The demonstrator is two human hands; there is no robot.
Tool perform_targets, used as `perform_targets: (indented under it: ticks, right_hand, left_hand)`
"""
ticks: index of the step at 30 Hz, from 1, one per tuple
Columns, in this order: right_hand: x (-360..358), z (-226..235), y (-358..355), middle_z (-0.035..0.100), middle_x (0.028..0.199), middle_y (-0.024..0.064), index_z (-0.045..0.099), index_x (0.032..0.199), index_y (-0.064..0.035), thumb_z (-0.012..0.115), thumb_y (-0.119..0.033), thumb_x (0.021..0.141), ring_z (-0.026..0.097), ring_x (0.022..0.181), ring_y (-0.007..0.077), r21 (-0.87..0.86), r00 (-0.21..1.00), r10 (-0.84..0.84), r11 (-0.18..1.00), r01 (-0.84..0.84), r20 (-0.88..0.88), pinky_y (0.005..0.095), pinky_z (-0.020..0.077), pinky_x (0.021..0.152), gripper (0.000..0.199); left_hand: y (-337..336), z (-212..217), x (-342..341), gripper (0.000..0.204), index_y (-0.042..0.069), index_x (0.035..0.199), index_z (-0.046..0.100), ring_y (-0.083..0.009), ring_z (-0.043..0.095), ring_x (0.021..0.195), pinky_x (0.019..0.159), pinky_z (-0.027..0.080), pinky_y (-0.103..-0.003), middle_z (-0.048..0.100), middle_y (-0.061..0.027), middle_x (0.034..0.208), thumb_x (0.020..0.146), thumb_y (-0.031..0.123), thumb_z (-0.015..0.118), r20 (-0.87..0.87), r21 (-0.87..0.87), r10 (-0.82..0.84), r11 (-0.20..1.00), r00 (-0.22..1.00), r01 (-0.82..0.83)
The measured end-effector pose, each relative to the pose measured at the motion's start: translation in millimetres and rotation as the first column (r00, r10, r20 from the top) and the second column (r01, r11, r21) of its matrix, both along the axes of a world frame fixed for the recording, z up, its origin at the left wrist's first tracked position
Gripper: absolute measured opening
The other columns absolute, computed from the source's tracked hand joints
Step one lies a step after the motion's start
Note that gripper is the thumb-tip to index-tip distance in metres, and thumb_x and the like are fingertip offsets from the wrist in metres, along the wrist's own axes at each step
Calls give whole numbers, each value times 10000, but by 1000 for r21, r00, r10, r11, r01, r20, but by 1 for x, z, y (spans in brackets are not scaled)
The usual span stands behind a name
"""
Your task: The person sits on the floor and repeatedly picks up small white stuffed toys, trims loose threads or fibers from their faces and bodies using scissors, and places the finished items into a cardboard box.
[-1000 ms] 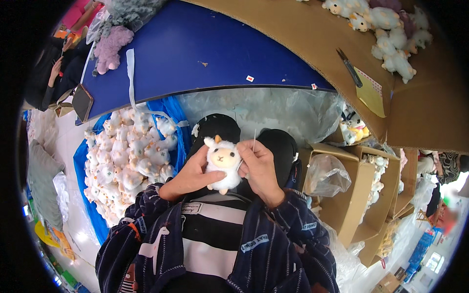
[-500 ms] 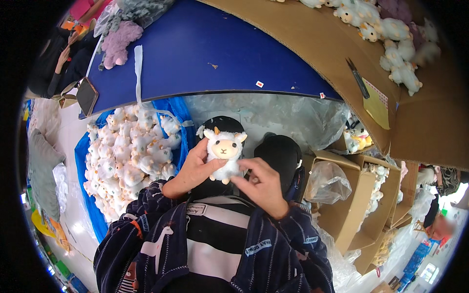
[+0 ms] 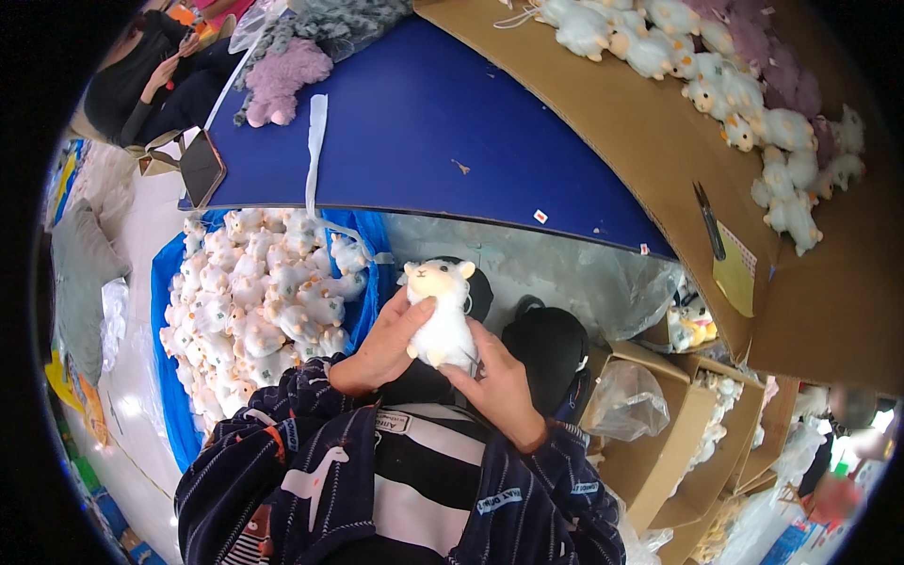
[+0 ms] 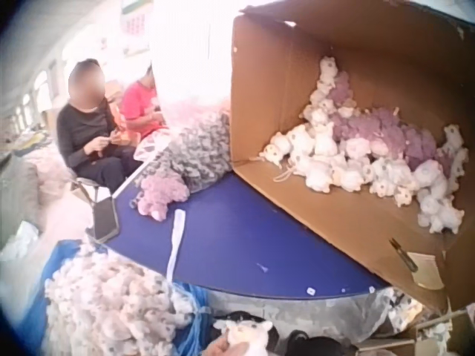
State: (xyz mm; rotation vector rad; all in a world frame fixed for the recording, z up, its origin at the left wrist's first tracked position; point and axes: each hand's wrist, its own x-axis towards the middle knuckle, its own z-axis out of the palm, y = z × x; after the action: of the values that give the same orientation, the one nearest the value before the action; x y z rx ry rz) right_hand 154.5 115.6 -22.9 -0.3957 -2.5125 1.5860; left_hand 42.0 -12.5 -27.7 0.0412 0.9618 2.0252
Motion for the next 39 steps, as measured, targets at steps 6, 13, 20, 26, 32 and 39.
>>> perform_targets:
  ticks: [6,13,20,26,32,39]
  right_hand:
    - [-16,1,-3,614,902,199,410,1279,-78,656,-209,770,625,758,339,234,992,126,965,-122,-2,377,510,645,580]
    - [-40,31,21,622,753,175,503,1165,-56,602,-188,804,615,663,346,21,900,419,905,-425,118,406,491,596,397]
    - [-109,93,117,629,773,143,615,981,-11,615,-199,817,606,612,217,231,967,70,973,-12,-246,304,482,599,249]
    - [-198,113,210,650,802,145,616,1023,-34,582,-256,810,628,698,260,493,903,-206,781,383,-376,317,490,652,310]
    - [-292,80,241,655,870,163,631,1000,-23,643,-260,728,637,784,273,446,827,-345,715,538,-444,339,502,706,361]
    - [-261,76,226,657,752,118,639,895,-4,649,-214,706,631,685,212,251,832,-414,817,519,-370,308,491,643,283]
  left_hand:
    - [-11,-12,-11,404,36,1256,413,-181,533,1048,887,445,-324,534,-76,1153,861,60,495,169,94,62,992,984,-79]
    - [-38,6,-33,385,4,1209,447,-143,565,949,813,469,-285,568,-74,1079,837,70,519,-395,-219,89,958,914,-187]
    - [-113,-17,-69,353,4,1147,503,-123,556,887,762,458,-268,589,-56,1011,824,121,584,-601,-487,-5,796,800,-361]
    - [-236,-43,-96,552,-2,1281,390,-294,546,998,865,427,-356,551,-195,1118,781,120,588,-600,-765,-556,192,575,-614]
    - [-251,-19,-91,550,58,1289,417,-290,524,1061,886,411,-377,497,-194,1221,780,109,619,-633,-693,-520,48,574,-720]
    - [-84,25,-74,288,-38,1100,543,-171,584,964,856,453,-288,610,-107,1015,817,12,562,-666,-504,-314,858,677,-98]
